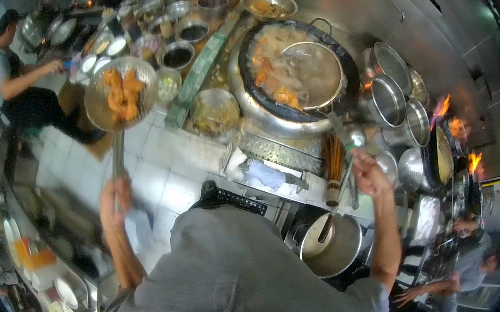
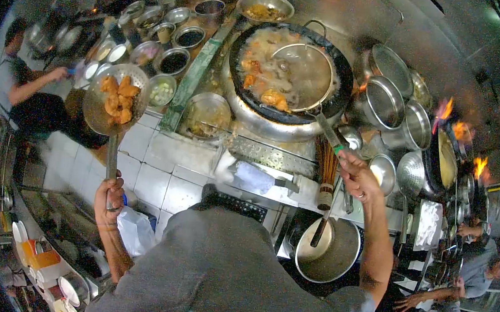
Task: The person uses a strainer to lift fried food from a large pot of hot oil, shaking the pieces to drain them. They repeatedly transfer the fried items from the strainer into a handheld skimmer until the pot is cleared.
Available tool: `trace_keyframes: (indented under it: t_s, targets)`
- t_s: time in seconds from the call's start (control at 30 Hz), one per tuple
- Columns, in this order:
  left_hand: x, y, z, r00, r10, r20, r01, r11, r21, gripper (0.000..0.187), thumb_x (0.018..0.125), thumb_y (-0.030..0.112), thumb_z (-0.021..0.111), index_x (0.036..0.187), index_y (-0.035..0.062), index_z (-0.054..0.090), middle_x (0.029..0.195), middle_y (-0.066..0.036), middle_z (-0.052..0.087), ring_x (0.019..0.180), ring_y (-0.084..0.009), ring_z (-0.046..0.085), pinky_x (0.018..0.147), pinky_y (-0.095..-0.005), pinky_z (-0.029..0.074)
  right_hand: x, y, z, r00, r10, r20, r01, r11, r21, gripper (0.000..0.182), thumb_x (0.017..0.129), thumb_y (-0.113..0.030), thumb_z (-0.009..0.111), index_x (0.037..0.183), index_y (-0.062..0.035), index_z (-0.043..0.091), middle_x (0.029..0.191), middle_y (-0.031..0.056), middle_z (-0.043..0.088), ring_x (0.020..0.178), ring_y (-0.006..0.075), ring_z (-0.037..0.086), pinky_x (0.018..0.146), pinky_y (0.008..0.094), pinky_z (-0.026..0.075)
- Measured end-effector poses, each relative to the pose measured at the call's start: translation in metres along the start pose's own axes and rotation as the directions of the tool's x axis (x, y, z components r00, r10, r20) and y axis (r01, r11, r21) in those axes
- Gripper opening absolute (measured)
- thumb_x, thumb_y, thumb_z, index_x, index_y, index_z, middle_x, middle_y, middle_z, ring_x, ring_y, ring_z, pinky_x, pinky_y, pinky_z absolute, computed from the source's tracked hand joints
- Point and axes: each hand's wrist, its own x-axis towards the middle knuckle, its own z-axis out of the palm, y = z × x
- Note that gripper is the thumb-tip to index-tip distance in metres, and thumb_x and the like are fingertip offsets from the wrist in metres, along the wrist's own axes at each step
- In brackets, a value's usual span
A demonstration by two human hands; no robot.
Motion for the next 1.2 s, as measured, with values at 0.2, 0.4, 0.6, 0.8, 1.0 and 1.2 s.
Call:
trace_keyframes:
  t_s: [0.2,0.4,0.6,0.8,1.0,1.2]
  targets:
    - [-0.005,-0.004,0.001,0.998,-0.017,-0.058,0.015,0.999,-0.034,0.023,0.089,0.006,0.045,0.111,-0.0008,0.047,0.067,-0.003,0.041,0.043,-0.0081,0.039,0.030,-0.0236,0.039,0.010,0.057,-0.002,0.993,-0.117,0.036,0.104,0.963,0.248,0.026,0.093,-0.013,0.054,0.119,-0.0125,0.054,0.060,-0.0016,0.046,0.031,0.0037,0.028,0.023,0.0200,0.020]
    - [-0.004,0.000,0.002,0.995,-0.065,0.071,0.073,0.989,-0.127,0.027,0.090,0.007,0.043,0.115,-0.0011,0.045,0.070,-0.003,0.042,0.044,-0.0088,0.039,0.032,-0.0255,0.040,-0.010,0.054,0.013,0.977,-0.207,-0.059,0.213,0.969,0.122,0.027,0.093,-0.014,0.054,0.120,-0.0111,0.054,0.060,-0.0013,0.047,0.030,0.0048,0.030,0.023,0.0210,0.022]
    - [0.004,0.005,0.014,0.993,-0.068,0.097,0.079,0.990,-0.113,0.027,0.089,0.006,0.045,0.115,-0.0008,0.047,0.069,-0.003,0.048,0.044,-0.0077,0.045,0.032,-0.0208,0.040,0.002,0.009,0.018,0.763,-0.615,-0.197,0.357,0.656,-0.665,0.030,0.095,-0.014,0.049,0.124,-0.0061,0.054,0.058,-0.0027,0.046,0.037,0.0054,0.034,0.034,0.0222,0.027]
    - [0.016,0.009,0.008,0.993,-0.064,0.096,0.070,0.996,-0.057,0.028,0.088,0.006,0.048,0.116,0.0022,0.050,0.069,0.000,0.053,0.044,-0.0052,0.048,0.030,-0.0160,0.040,0.089,-0.056,-0.018,0.752,-0.650,-0.109,0.397,0.578,-0.713,0.033,0.094,-0.015,0.051,0.126,-0.0057,0.054,0.063,-0.0046,0.049,0.050,0.0033,0.040,0.043,0.0217,0.032]
    - [0.015,0.010,0.000,0.999,-0.021,0.032,0.021,1.000,0.014,0.029,0.086,0.006,0.050,0.115,0.0030,0.050,0.068,0.002,0.049,0.042,-0.0034,0.043,0.029,-0.0154,0.036,0.106,-0.096,-0.062,0.834,-0.538,-0.124,0.252,0.571,-0.781,0.036,0.093,-0.011,0.053,0.128,-0.0052,0.052,0.063,-0.0056,0.048,0.049,0.0036,0.040,0.039,0.0211,0.029]
    - [0.009,0.013,0.003,1.000,0.004,-0.013,-0.004,1.000,0.030,0.026,0.087,0.006,0.048,0.112,0.0003,0.048,0.067,0.000,0.045,0.041,-0.0051,0.039,0.029,-0.0190,0.037,0.079,-0.126,-0.091,0.926,-0.355,-0.132,0.169,0.700,-0.694,0.045,0.091,-0.019,0.058,0.133,-0.0081,0.047,0.055,-0.0028,0.047,0.036,0.0045,0.035,0.031,0.0223,0.023]
